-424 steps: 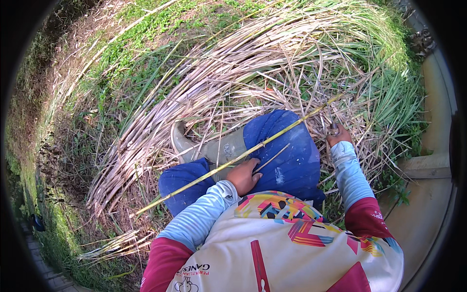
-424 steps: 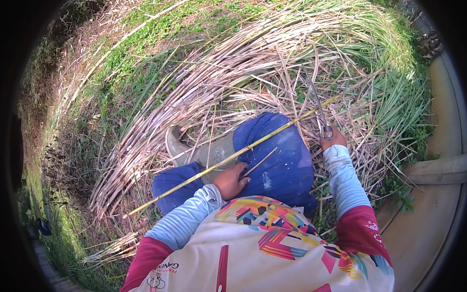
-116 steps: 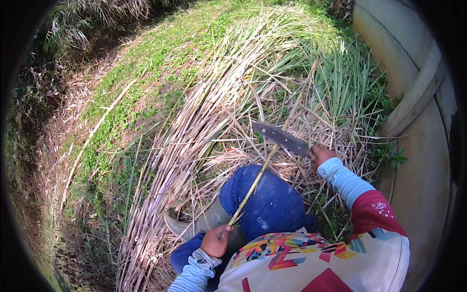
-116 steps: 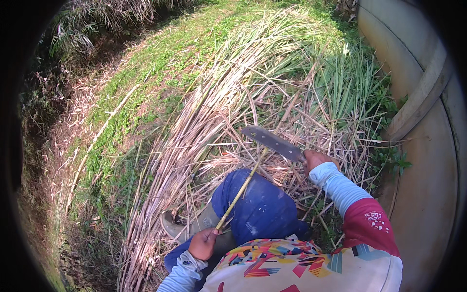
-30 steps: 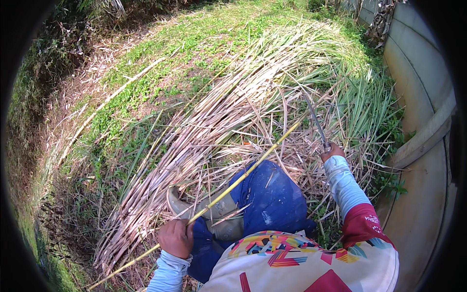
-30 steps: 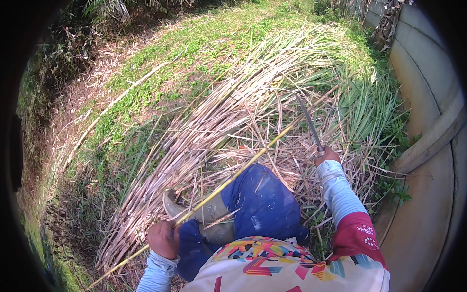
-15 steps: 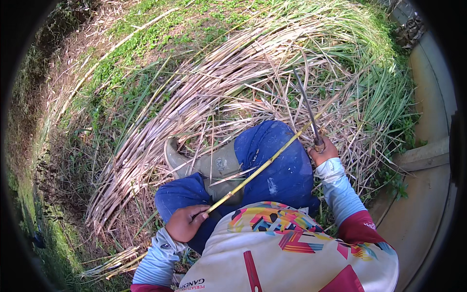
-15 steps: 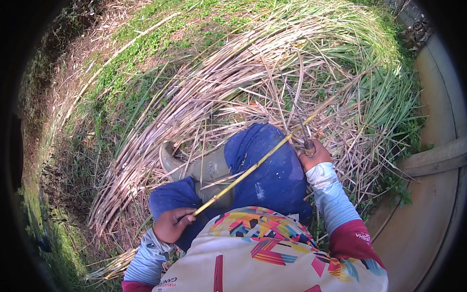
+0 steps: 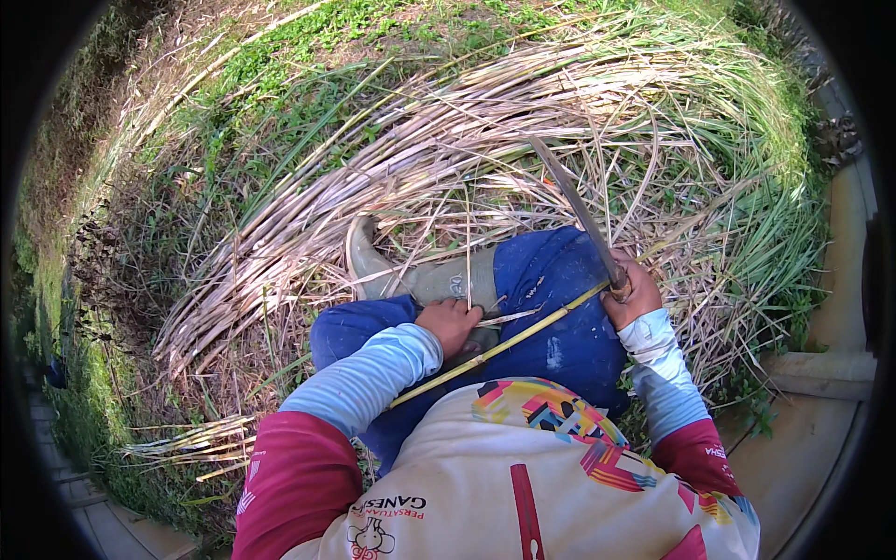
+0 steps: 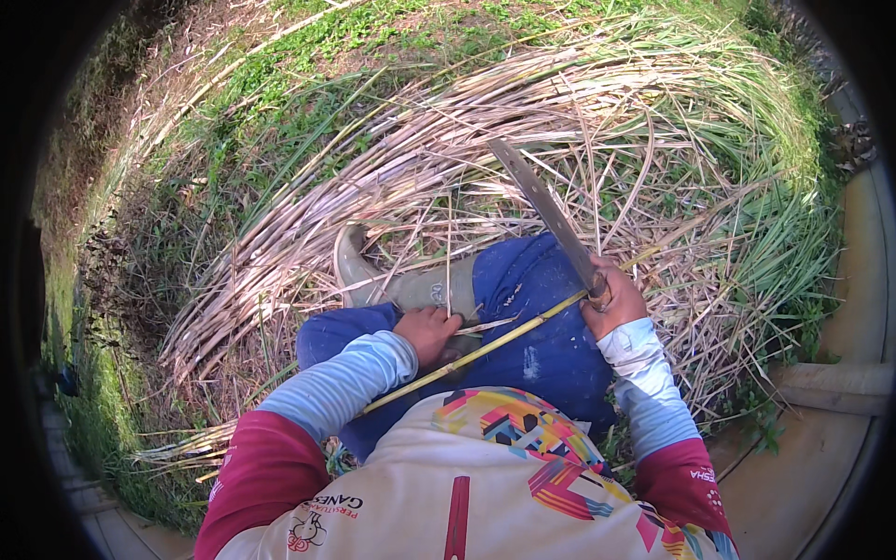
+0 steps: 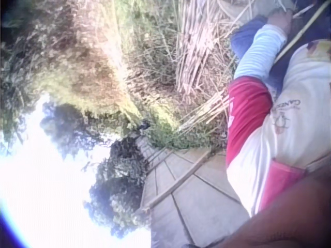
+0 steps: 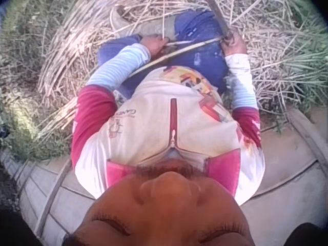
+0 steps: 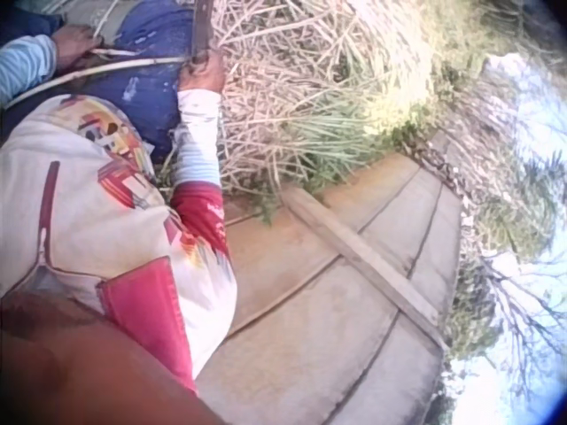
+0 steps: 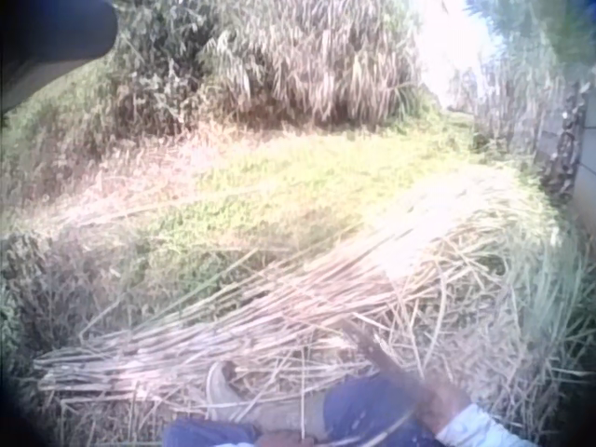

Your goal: The person sits on the ground and uses a machete to strip the outer layers and cut long plant stalks. They gather the processed stalks into a pile and occasionally inspect the material by hand.

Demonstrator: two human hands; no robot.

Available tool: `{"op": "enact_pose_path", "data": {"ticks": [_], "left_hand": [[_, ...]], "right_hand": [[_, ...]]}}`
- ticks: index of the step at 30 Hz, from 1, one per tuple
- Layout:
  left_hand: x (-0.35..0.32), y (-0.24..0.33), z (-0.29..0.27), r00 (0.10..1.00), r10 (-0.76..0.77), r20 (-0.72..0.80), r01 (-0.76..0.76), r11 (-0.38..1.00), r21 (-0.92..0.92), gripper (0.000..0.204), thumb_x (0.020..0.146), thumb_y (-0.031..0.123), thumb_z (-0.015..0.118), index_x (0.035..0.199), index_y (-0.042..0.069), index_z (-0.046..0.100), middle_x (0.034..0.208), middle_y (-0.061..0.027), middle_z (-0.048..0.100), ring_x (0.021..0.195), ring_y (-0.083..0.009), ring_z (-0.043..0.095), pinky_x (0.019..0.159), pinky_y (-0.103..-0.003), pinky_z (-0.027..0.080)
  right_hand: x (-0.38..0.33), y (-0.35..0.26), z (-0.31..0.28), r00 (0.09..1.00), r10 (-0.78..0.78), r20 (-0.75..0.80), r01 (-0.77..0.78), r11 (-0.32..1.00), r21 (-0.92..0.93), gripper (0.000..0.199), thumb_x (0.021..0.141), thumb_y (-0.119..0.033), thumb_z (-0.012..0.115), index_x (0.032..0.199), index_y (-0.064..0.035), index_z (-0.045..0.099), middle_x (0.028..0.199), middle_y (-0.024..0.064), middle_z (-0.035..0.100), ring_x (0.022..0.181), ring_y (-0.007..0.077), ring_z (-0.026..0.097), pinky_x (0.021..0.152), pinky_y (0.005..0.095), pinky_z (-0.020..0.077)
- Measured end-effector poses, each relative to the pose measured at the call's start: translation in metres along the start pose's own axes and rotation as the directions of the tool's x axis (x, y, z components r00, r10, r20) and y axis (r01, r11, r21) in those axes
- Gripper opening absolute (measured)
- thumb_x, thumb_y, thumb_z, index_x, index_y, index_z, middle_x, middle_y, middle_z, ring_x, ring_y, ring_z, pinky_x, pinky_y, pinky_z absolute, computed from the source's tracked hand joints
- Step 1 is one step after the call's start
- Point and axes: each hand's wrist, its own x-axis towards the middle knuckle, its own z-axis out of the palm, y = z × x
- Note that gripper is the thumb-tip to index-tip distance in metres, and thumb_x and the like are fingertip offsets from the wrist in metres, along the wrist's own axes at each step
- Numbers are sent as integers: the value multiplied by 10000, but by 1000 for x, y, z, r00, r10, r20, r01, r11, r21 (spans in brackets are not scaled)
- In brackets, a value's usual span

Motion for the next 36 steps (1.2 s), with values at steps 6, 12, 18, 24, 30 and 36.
{"op": "enact_pose_path", "data": {"ticks": [6, 12, 18, 24, 30, 36], "left_hand": [[7, -5, 7, 997, 43, 70, -39, 998, -47, 257, 911, 212, 529, 1120, 127, 653, 1113, -150, 655, 927, -353, 692, 753, -467, 573], [26, 2, 5, 985, -26, 172, 31, 999, -27, 259, 909, 171, 506, 1090, 114, 682, 1015, -151, 712, 939, -350, 697, 782, -472, 568], [2, -37, -9, 990, -8, 144, 56, 942, -332, 259, 893, 283, 610, 1056, 95, 682, 974, -192, 696, 932, -416, 654, 821, -502, 515], [-19, -120, -127, 813, -464, -352, 229, 811, -539, 461, 893, 321, 684, 1236, 22, 606, 979, -249, 686, 929, -447, 647, 836, -469, 497], [-58, -74, -171, 918, -334, -214, 273, 923, -272, 828, 804, 368, 792, 1468, 45, 418, 1421, -247, 504, 1314, -391, 497, 1095, -422, 407], [-59, -12, -143, 978, -91, -188, -8, 883, -469, 798, 841, 386, 759, 1430, -36, 426, 1362, -252, 545, 1240, -352, 558, 1057, -408, 435]], "right_hand": [[3, -4, 3, 1000, 21, 6, -19, 981, -195, 557, 704, -24, 678, 1252, -12, 576, 1241, 166, 632, 1163, 340, 617, 997, 340, 474], [9, 2, 6, 1000, -4, 24, 8, 988, -152, 525, 701, -22, 677, 1217, -6, 585, 1235, 176, 632, 1176, 334, 613, 1006, 339, 464], [8, -8, 7, 1000, -10, -24, 7, 990, -142, 439, 694, -29, 682, 1125, -9, 606, 1053, 166, 656, 1007, 307, 650, 917, 338, 490], [-4, -10, -9, 993, 118, -10, -118, 985, -125, 342, 704, -59, 681, 1037, -26, 610, 849, 147, 635, 797, 286, 637, 772, 348, 501], [-47, -20, -44, 971, 236, 48, -217, 944, -249, 339, 706, -99, 722, 1025, -33, 629, 816, 143, 646, 754, 295, 639, 734, 358, 508], [-35, -79, -25, 986, 165, -19, -164, 955, -246, 417, 720, -110, 763, 1094, -29, 595, 807, 154, 637, 782, 348, 658, 735, 396, 518]]}}
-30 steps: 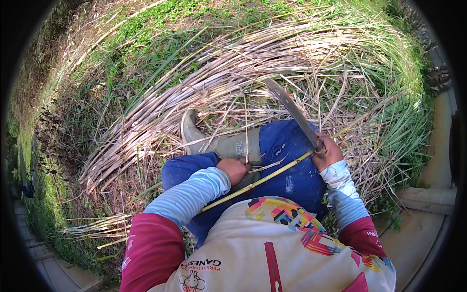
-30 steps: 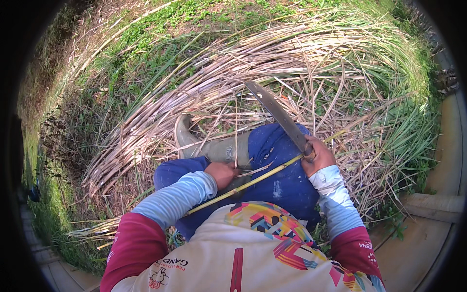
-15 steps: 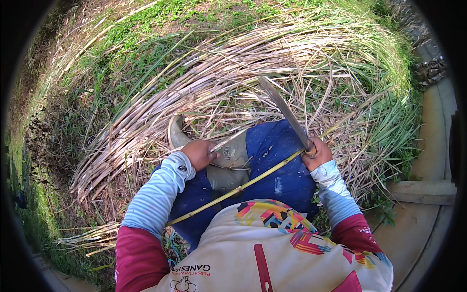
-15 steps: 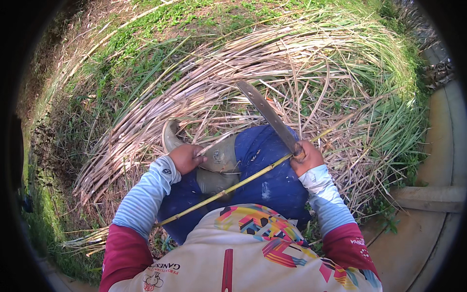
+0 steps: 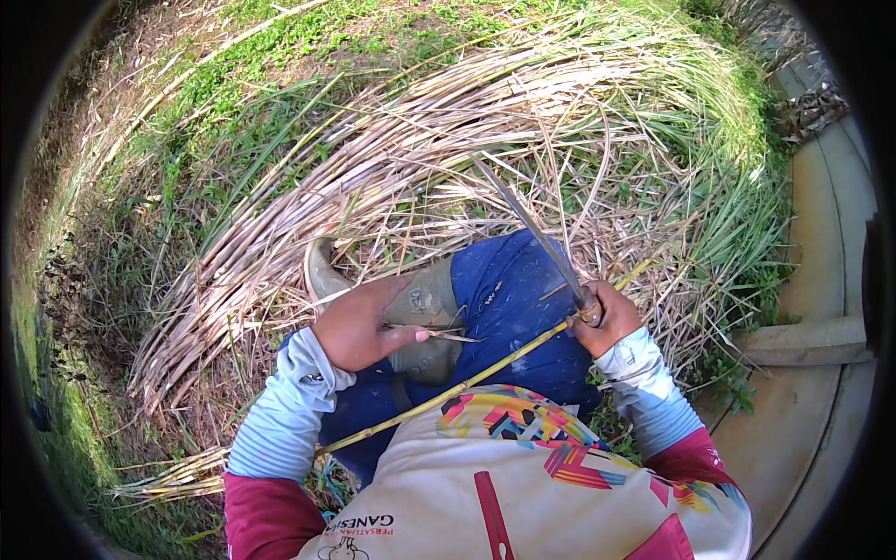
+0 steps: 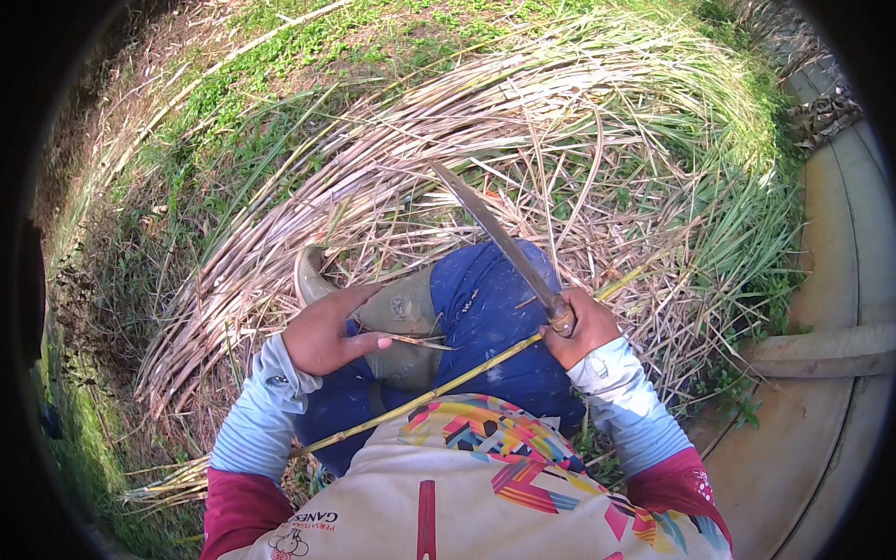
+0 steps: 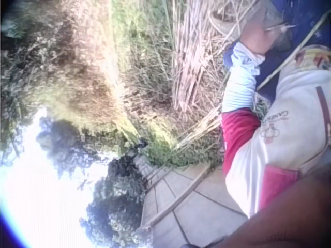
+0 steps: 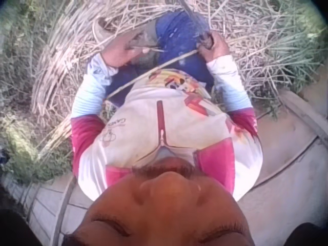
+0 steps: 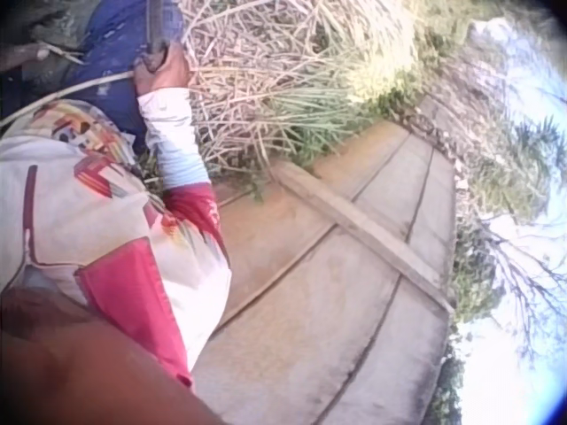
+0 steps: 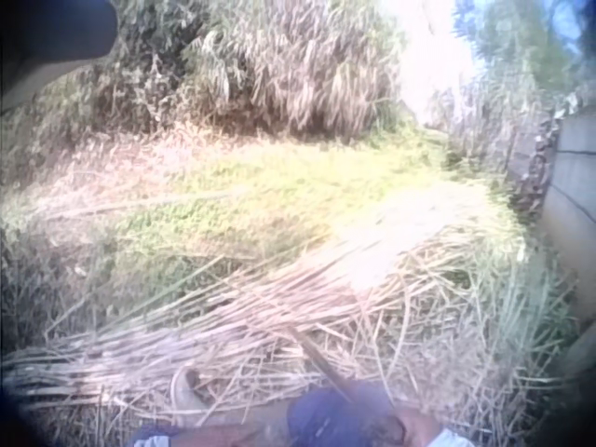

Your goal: The person sits on the ground and uses a machete to strip the outer layers and cut long plant stalks. They gather the processed stalks into a pile and occasionally inspect the material by hand.

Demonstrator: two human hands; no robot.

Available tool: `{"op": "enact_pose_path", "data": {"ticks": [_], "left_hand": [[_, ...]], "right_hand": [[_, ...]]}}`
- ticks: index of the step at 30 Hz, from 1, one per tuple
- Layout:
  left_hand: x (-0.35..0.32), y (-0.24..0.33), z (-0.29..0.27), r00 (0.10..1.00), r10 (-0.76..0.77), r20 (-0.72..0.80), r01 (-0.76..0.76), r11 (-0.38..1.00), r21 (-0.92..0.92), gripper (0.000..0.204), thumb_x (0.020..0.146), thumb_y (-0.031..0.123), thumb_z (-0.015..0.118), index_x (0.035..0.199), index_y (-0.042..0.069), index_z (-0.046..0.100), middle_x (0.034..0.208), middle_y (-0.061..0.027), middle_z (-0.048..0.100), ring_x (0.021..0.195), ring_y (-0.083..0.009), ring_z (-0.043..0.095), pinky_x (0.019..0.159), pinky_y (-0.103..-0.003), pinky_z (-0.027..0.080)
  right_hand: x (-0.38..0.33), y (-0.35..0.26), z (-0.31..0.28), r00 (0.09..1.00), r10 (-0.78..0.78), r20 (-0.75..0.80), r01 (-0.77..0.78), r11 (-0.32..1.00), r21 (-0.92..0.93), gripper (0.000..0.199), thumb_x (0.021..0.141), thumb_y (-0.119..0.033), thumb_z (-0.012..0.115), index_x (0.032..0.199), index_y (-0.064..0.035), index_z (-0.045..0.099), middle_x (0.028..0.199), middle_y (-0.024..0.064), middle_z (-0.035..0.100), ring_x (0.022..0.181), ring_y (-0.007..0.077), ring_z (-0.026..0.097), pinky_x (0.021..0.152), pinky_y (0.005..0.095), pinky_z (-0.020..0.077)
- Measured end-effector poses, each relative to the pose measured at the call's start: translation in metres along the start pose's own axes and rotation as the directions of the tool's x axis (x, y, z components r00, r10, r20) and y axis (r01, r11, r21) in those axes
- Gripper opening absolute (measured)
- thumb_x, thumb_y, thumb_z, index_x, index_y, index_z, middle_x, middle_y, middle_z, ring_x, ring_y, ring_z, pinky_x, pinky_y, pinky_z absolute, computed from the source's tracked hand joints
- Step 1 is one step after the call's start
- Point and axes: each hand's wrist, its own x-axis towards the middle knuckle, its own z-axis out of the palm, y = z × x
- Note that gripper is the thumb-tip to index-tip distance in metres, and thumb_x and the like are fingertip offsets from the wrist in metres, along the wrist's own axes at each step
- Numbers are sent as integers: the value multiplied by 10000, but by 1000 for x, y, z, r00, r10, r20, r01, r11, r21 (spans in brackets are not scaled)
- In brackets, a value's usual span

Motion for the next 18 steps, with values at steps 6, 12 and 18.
{"op": "enact_pose_path", "data": {"ticks": [6, 12, 18], "left_hand": [[5, 38, 80, 989, -141, -47, -15, 215, -976, 632, 939, 281, 684, 1410, -41, 412, 1322, -212, 563, 1212, -291, 569, 1042, -396, 450], [-41, 23, 69, 880, -436, -188, -277, -148, -949, 378, 960, 167, 609, 1265, -34, 511, 1152, -165, 646, 1004, -271, 658, 932, -428, 532], [-95, -26, 66, 728, -659, -190, -394, -175, -902, 272, 940, 156, 565, 1143, -25, 573, 989, -167, 690, 860, -278, 682, 833, -419, 569]], "right_hand": [[15, -100, 93, 905, -425, 6, 403, 862, 307, 749, 730, -85, 677, 1403, 38, 370, 1312, 281, 465, 1180, 438, 518, 1008, 438, 435], [19, -130, 115, 618, -766, 177, 575, 594, 563, 857, 751, -111, 677, 1490, 46, 272, 1469, 271, 375, 1348, 453, 375, 1132, 508, 302], [98, -5, 60, 323, -463, 825, 888, 450, -95, 603, 916, -574, 567, 1354, -160, 562, 1482, 81, 478, 1371, 313, 435, 1129, 527, 332]]}}
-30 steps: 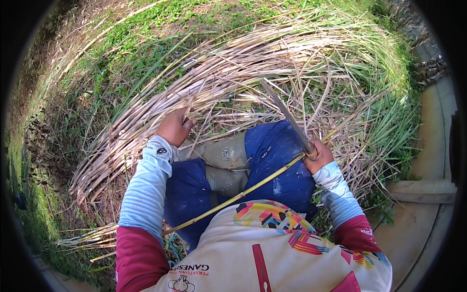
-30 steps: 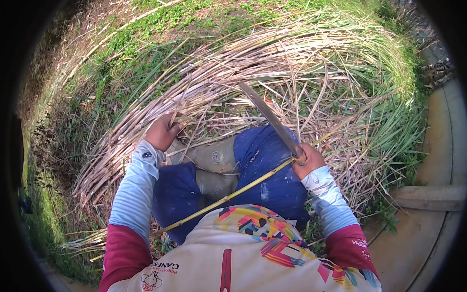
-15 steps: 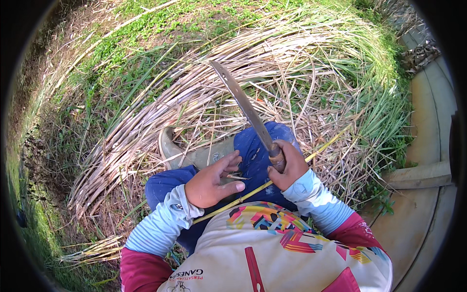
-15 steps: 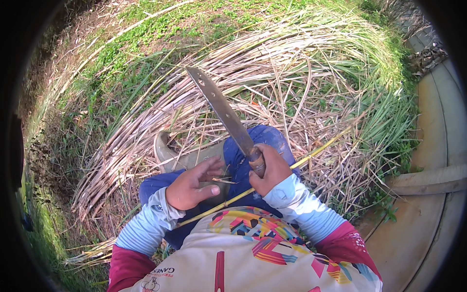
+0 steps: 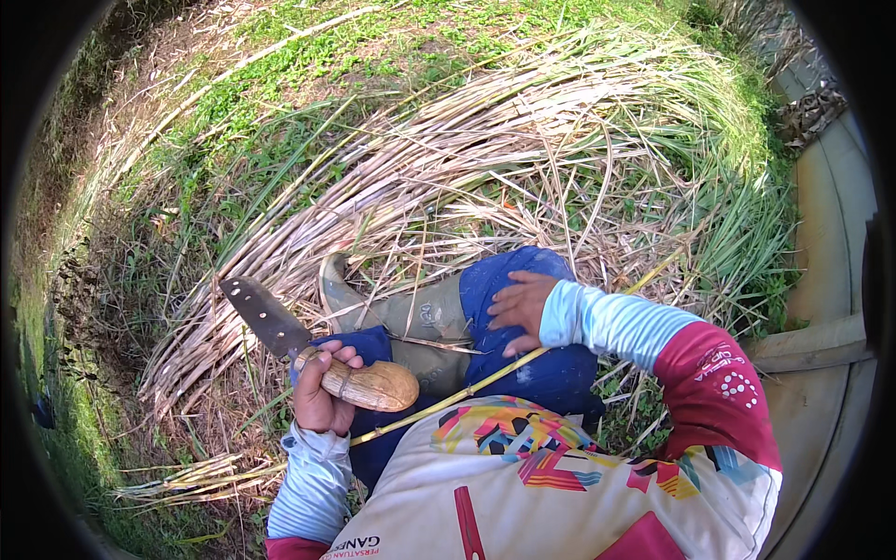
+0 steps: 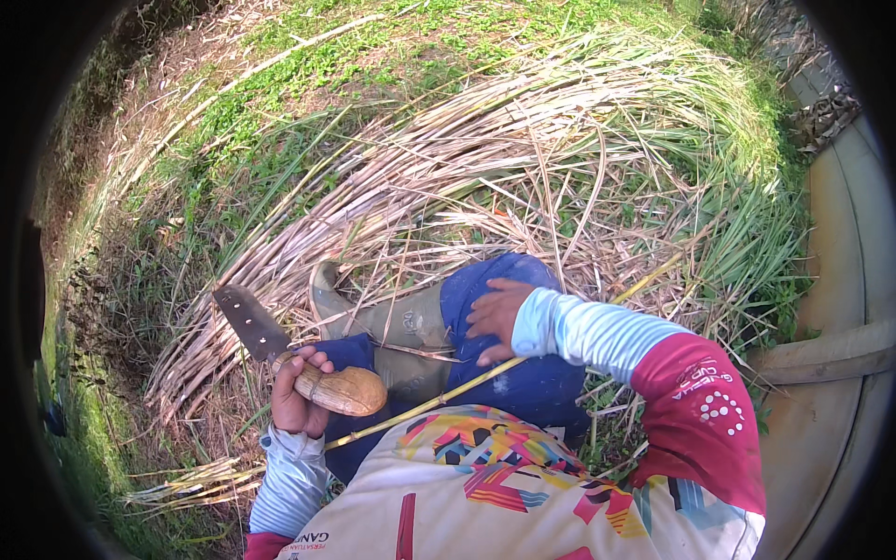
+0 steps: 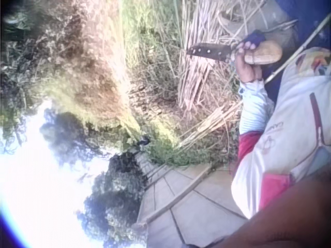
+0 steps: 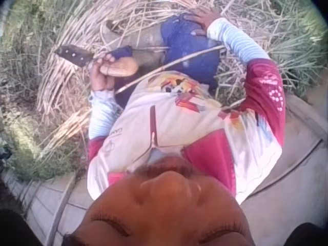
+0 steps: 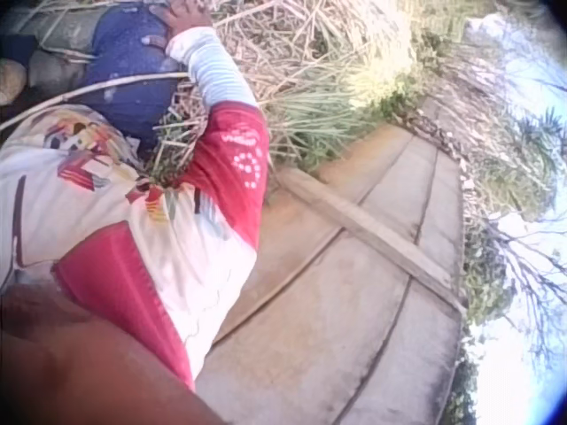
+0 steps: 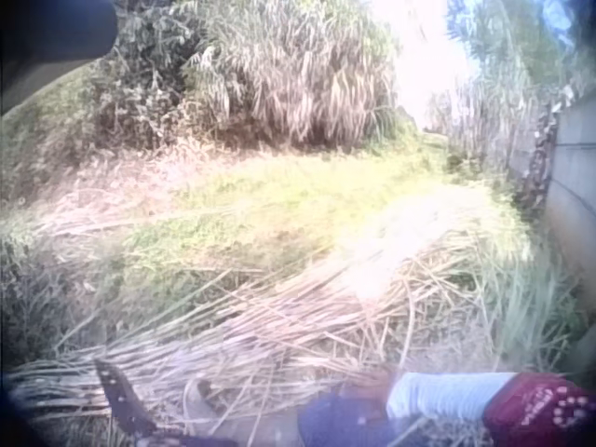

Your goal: The person sits on the ground and uses a machete to strip the outer layers and cut long plant stalks. They gather the processed stalks into a pile and occasionally inspect the material by hand.

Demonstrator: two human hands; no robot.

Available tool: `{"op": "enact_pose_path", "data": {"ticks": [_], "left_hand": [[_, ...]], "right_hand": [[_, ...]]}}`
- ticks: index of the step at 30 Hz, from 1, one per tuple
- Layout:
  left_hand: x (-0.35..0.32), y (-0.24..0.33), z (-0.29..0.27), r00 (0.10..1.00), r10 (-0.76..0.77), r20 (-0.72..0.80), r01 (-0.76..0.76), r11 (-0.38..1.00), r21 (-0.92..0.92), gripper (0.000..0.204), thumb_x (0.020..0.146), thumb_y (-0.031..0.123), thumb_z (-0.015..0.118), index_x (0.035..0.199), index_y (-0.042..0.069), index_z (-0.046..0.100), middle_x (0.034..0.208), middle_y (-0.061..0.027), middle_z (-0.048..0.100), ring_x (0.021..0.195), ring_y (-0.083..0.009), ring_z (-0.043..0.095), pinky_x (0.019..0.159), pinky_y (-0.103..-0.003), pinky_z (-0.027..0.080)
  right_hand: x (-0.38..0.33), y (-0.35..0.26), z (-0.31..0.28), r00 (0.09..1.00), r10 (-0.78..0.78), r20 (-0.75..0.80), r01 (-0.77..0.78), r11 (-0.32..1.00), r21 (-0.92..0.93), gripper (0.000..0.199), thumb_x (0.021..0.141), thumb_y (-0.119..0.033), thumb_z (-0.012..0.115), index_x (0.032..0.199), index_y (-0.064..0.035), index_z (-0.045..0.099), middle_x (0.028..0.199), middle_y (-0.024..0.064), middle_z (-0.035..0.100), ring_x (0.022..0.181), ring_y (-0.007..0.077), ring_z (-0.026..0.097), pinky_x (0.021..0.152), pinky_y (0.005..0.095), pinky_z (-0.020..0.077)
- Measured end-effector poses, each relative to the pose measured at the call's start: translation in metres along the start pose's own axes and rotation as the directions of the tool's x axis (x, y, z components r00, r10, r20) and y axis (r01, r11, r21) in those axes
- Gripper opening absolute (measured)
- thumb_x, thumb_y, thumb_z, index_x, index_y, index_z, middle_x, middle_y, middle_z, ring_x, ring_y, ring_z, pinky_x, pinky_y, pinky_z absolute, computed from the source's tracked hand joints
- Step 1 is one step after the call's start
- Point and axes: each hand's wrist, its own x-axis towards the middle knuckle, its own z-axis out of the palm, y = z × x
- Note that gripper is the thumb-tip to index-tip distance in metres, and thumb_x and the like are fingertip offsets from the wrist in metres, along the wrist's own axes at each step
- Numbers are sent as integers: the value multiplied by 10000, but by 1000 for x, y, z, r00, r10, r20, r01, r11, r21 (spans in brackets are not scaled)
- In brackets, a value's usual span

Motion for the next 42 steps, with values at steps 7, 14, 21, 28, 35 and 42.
{"op": "enact_pose_path", "data": {"ticks": [7, 14, 21, 28, 35, 42], "left_hand": [[-17, 22, 1, 988, 155, 13, -155, 983, 93, 259, 939, 138, 560, 1144, -21, 565, 983, -166, 688, 861, -270, 686, 841, -417, 562], [-19, 16, 31, 991, 70, 116, -69, 997, -17, 277, 924, 130, 566, 1154, -24, 552, 981, -173, 682, 867, -277, 686, 824, -421, 571], [-27, 21, 28, 990, 89, 107, -98, 991, 91, 284, 891, 82, 564, 1138, -55, 532, 947, -218, 685, 835, -313, 701, 808, -433, 590], [-16, 11, 49, 974, -12, 225, -3, 998, 62, 304, 882, 106, 576, 1134, -61, 536, 944, -221, 686, 827, -313, 703, 787, -432, 596], [8, -16, 79, 944, 70, 323, -140, 970, 201, 372, 891, 97, 602, 1208, -73, 509, 1121, -244, 655, 991, -324, 678, 912, -436, 539], [1, -58, 165, 836, 24, 549, -381, 744, 549, 660, 886, 159, 685, 1414, -102, 387, 1412, -256, 500, 1300, -327, 512, 1098, -414, 385]], "right_hand": [[-85, 105, -104, 369, 756, -541, -804, 552, 222, 473, 918, -340, 636, 1303, -70, 592, 1301, 172, 610, 1192, 316, 591, 1021, 406, 460], [12, 46, -12, 903, 255, -345, -288, 957, -46, 479, 950, -478, 552, 1297, -154, 615, 1317, 131, 609, 1256, 274, 546, 1082, 428, 401], [9, 45, -69, 787, 345, -511, -258, 937, 235, 469, 917, -380, 639, 1264, -66, 604, 1197, 187, 660, 1143, 333, 622, 1016, 404, 475], [-164, 178, 113, 54, 940, -338, -556, 309, 772, 400, 929, -224, 666, 1297, -79, 611, 1149, 171, 690, 1006, 235, 672, 880, 350, 530], [-63, -56, -29, 321, 716, -620, -95, 676, 731, 417, 878, -256, 717, 1194, -1, 623, 1051, 141, 655, 960, 280, 641, 876, 384, 513], [-7, -131, -47, 448, 429, -784, -122, 898, 422, 710, 728, -254, 772, 1327, -1, 487, 1130, 172, 616, 1062, 366, 600, 975, 462, 442]]}}
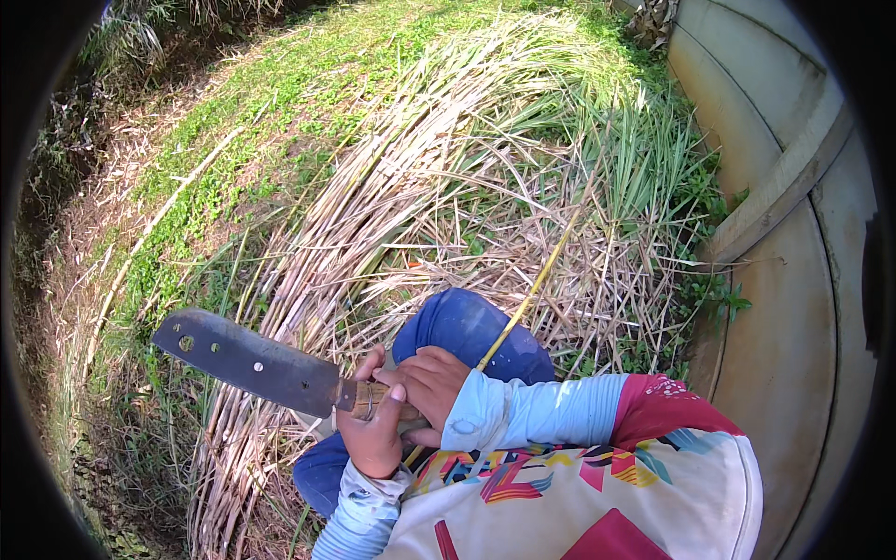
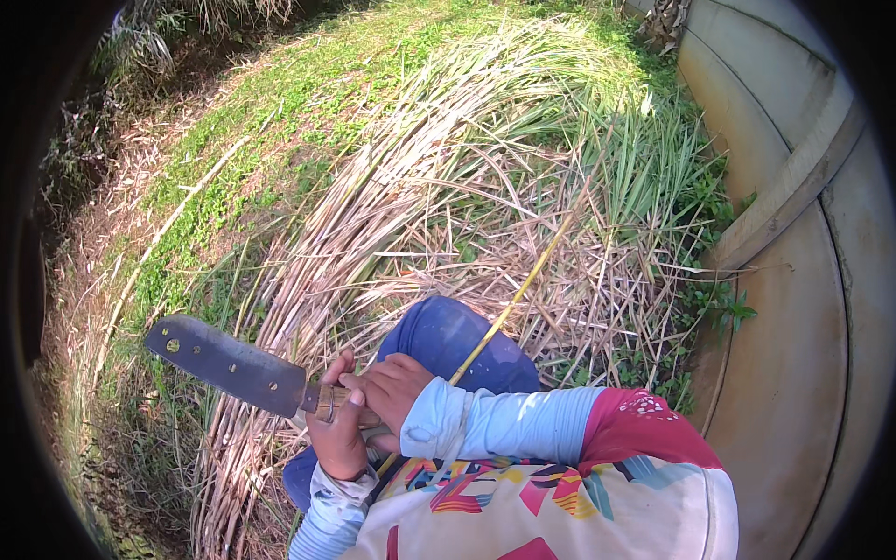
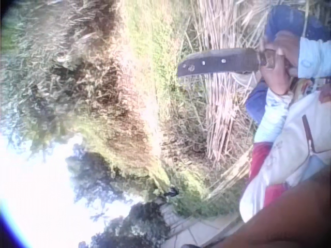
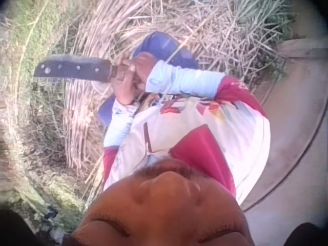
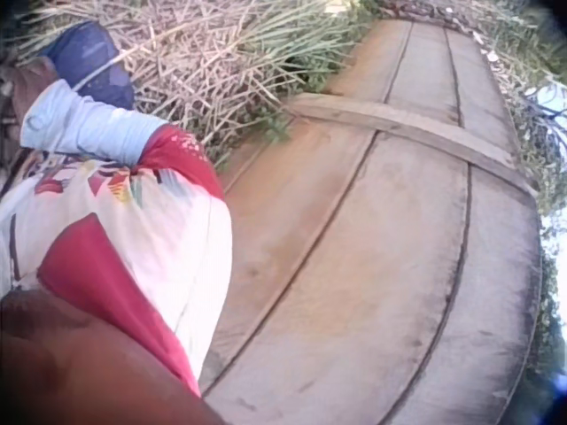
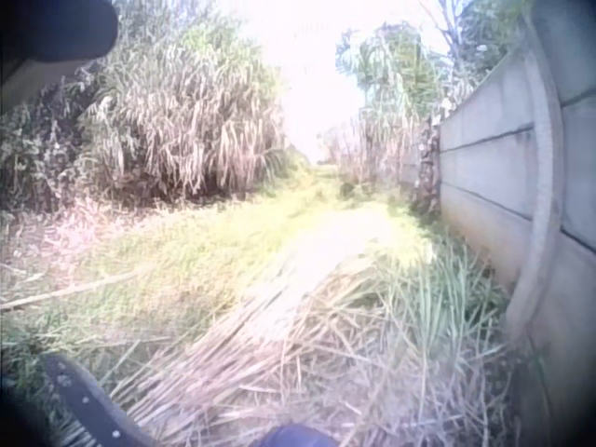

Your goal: The person sits on the ground and uses a machete to strip the outer layers and cut long plant stalks. They gather the processed stalks into a pile and occasionally inspect the material by hand.

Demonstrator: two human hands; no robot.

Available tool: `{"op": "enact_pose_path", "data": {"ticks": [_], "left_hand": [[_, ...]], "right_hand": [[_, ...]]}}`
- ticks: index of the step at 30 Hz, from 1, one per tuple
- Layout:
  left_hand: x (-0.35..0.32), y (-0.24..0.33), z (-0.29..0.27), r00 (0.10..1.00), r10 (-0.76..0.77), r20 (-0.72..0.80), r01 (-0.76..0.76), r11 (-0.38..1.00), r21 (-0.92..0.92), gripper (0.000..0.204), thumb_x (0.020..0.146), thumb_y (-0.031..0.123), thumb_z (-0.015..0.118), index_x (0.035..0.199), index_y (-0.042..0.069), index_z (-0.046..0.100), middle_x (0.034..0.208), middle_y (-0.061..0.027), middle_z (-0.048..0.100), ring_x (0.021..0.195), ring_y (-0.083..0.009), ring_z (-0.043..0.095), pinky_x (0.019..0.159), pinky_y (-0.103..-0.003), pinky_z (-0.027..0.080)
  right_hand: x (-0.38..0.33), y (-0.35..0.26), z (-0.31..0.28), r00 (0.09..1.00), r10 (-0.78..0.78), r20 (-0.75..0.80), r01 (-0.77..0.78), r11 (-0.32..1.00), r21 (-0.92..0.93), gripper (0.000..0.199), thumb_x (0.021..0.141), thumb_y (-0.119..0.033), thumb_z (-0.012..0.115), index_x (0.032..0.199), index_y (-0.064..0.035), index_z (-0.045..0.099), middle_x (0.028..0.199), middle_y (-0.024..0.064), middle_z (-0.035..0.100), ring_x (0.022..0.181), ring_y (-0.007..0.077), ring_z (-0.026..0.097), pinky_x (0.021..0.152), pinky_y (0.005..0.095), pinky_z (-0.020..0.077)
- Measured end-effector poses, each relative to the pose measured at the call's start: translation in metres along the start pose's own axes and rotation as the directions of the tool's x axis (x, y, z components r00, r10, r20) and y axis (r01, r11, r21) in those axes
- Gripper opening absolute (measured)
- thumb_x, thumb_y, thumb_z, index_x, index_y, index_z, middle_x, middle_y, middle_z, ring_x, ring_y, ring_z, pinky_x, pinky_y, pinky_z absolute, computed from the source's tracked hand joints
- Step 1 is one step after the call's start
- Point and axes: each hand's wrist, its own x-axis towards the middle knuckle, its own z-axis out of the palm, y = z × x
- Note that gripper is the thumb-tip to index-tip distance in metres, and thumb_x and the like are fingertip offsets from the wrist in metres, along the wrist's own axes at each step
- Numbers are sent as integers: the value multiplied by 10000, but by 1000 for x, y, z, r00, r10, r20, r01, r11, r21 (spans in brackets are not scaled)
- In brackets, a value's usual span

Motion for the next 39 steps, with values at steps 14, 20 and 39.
{"op": "enact_pose_path", "data": {"ticks": [14, 20, 39], "left_hand": [[29, -57, 62, 742, -418, 524, -320, 465, 825, 587, 918, 334, 678, 1329, -32, 474, 1182, -243, 624, 1049, -322, 655, 899, -425, 519], [60, -94, 63, 733, -574, 364, 166, 670, 724, 324, 1005, 278, 522, 1170, 4, 578, 778, -94, 650, 734, -179, 648, 693, -324, 505], [-54, 44, -152, 767, -614, 187, 376, 666, 644, 311, 1050, 226, 484, 1107, -40, 636, 629, 42, 431, 543, -51, 357, 507, -235, 288]], "right_hand": [[-112, 80, -65, 633, 622, -461, -565, 778, 275, 554, 829, -244, 739, 1294, -32, 524, 1093, 178, 671, 1006, 306, 667, 912, 389, 504], [-147, 97, -94, 451, 791, -413, -815, 554, 170, 479, 766, -188, 728, 1190, -48, 553, 1012, 197, 664, 973, 366, 665, 865, 402, 522], [-188, 341, -171, 128, 844, -521, -978, 194, 73, 333, 809, -145, 647, 1137, -107, 612, 882, 169, 665, 782, 346, 658, 741, 410, 522]]}}
